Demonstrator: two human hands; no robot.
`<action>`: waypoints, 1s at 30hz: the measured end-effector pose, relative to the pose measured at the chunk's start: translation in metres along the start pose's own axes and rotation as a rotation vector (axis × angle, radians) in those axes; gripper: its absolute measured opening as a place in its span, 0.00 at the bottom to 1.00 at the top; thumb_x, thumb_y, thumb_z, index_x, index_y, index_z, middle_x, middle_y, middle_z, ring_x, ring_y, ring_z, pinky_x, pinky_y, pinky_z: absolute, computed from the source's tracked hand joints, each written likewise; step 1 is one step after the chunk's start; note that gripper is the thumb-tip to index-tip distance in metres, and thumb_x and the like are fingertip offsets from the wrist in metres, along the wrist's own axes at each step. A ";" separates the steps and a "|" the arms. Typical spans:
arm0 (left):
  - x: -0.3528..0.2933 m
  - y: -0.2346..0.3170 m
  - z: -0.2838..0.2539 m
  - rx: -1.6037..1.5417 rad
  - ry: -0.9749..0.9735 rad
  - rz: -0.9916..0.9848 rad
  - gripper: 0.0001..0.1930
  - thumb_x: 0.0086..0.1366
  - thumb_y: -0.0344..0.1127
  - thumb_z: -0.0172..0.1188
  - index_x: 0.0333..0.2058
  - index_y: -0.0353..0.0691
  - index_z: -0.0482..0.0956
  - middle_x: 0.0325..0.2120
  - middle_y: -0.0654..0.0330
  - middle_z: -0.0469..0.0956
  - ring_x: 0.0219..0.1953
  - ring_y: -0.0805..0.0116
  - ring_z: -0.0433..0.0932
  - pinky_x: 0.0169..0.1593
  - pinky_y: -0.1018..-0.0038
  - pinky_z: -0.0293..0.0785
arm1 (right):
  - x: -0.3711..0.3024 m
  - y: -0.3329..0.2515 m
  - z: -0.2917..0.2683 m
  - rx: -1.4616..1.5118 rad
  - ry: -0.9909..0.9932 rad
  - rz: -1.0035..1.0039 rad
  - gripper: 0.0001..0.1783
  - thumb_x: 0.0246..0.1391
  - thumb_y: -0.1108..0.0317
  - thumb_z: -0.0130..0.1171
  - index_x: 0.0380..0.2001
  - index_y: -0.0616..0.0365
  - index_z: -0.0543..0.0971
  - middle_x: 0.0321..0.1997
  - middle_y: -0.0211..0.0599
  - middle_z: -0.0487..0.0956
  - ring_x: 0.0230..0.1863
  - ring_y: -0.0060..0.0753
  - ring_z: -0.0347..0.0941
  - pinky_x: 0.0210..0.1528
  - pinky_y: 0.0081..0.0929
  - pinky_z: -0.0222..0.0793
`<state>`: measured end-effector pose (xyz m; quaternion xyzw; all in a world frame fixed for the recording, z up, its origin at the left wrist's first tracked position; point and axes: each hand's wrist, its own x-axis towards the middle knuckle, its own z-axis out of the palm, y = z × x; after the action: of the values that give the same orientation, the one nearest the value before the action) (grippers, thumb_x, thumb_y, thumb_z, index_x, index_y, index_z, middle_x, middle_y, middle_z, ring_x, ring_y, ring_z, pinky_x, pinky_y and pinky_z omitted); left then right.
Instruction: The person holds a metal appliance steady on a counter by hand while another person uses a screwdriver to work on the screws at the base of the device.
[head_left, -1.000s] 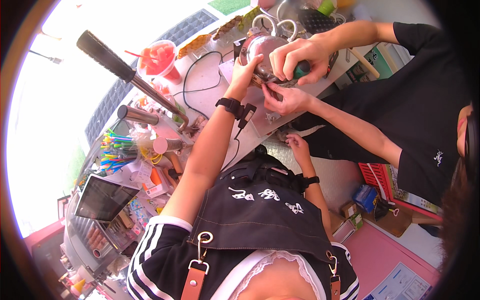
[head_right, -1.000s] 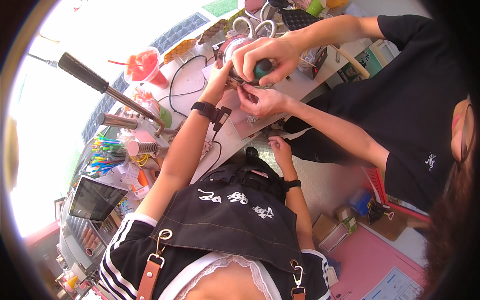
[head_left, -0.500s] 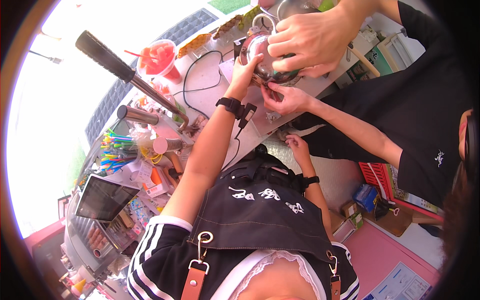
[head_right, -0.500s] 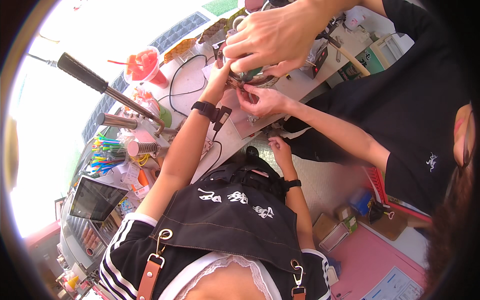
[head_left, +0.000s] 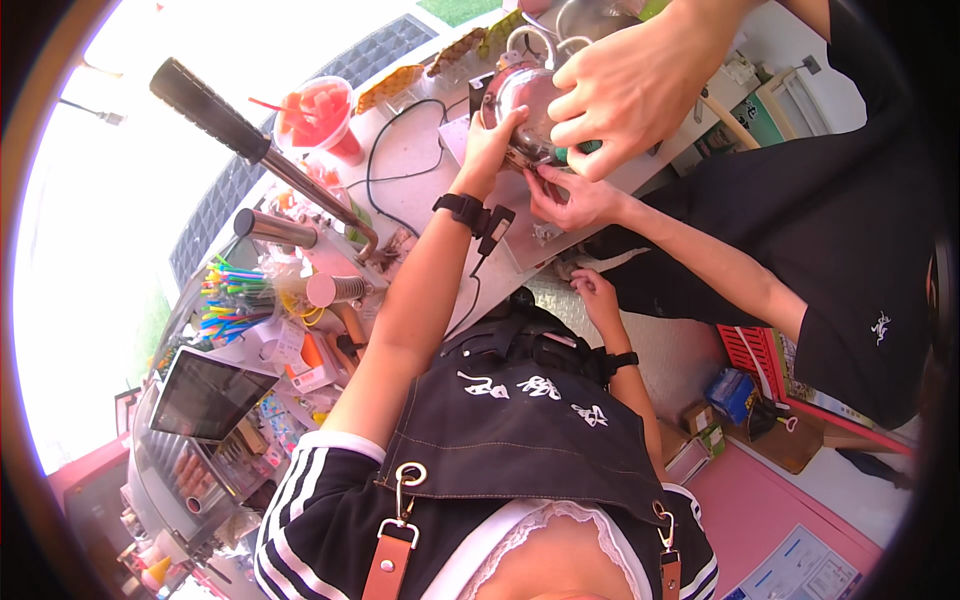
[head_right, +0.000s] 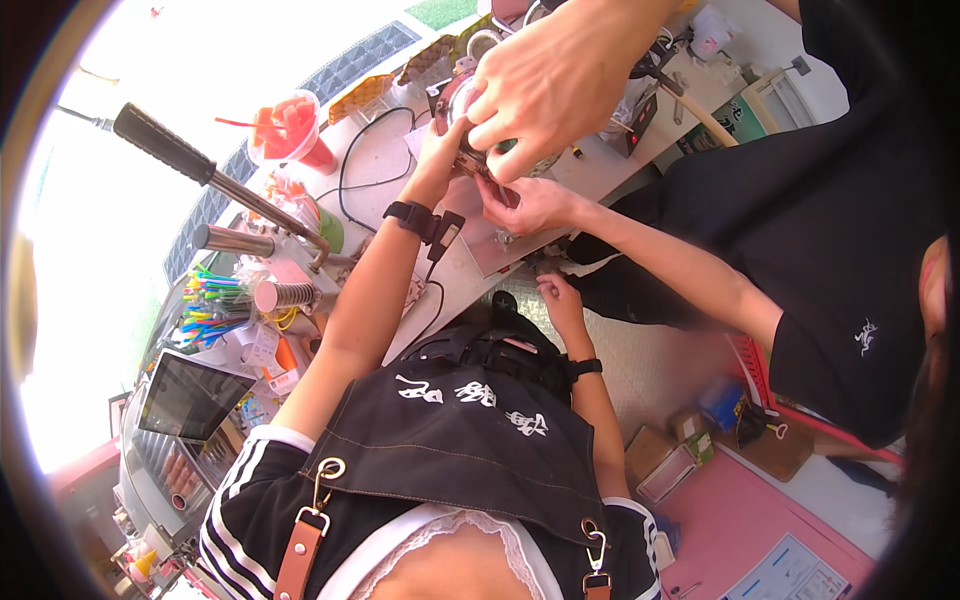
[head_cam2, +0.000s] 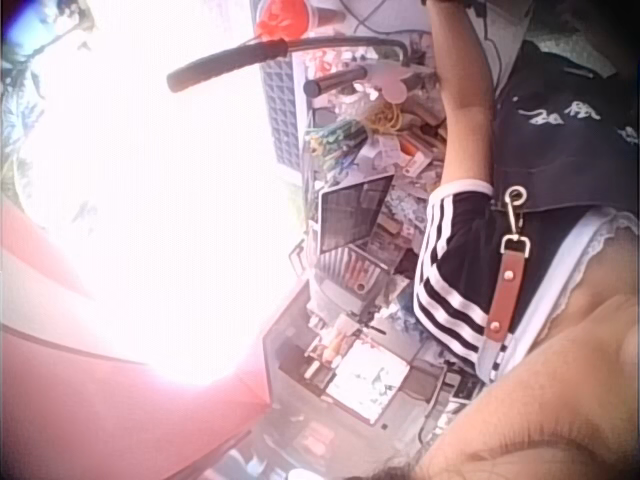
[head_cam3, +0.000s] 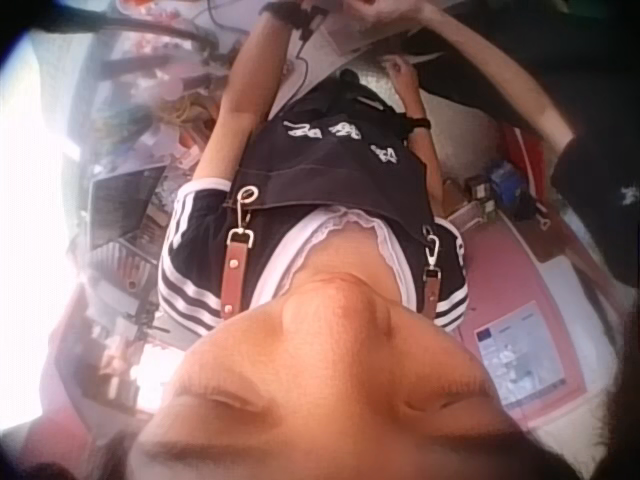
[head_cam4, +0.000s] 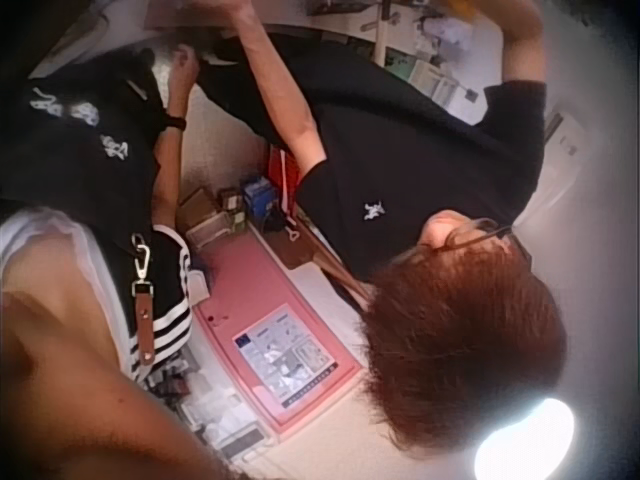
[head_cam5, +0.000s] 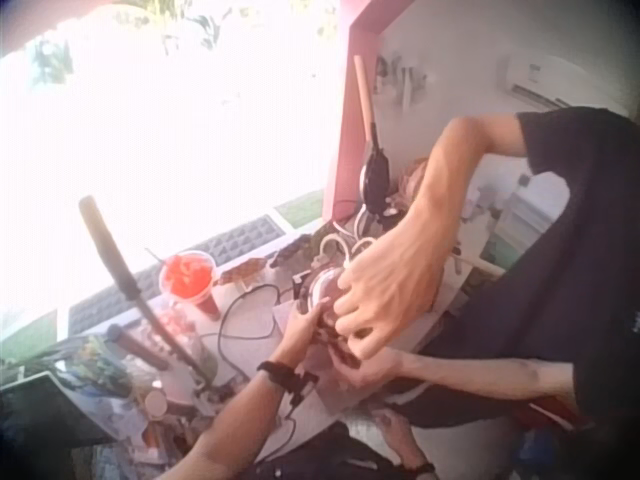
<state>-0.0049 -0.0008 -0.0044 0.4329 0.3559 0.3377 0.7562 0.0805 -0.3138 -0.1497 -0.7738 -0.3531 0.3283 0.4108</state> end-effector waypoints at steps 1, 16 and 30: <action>0.000 0.000 0.000 0.000 -0.003 -0.002 0.31 0.55 0.45 0.72 0.51 0.36 0.69 0.39 0.58 0.77 0.33 0.71 0.79 0.31 0.75 0.79 | 0.000 -0.001 0.000 -0.003 -0.001 0.004 0.11 0.61 0.74 0.52 0.45 0.64 0.79 0.35 0.39 0.84 0.34 0.27 0.79 0.40 0.24 0.74; 0.004 -0.003 -0.002 0.037 0.030 0.005 0.29 0.55 0.45 0.72 0.48 0.36 0.71 0.37 0.59 0.78 0.34 0.73 0.78 0.33 0.76 0.77 | 0.000 -0.001 0.000 -0.033 -0.015 0.007 0.11 0.61 0.75 0.52 0.45 0.64 0.79 0.35 0.39 0.84 0.34 0.27 0.80 0.41 0.24 0.75; 0.005 -0.001 0.001 0.110 0.059 0.009 0.30 0.56 0.47 0.70 0.50 0.36 0.70 0.37 0.59 0.77 0.33 0.71 0.79 0.33 0.74 0.79 | 0.001 0.004 0.000 -0.048 -0.028 -0.010 0.11 0.61 0.73 0.52 0.45 0.63 0.79 0.34 0.40 0.84 0.35 0.27 0.80 0.41 0.24 0.75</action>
<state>-0.0012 0.0026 -0.0061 0.4651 0.3942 0.3337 0.7190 0.0819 -0.3143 -0.1532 -0.7770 -0.3706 0.3286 0.3886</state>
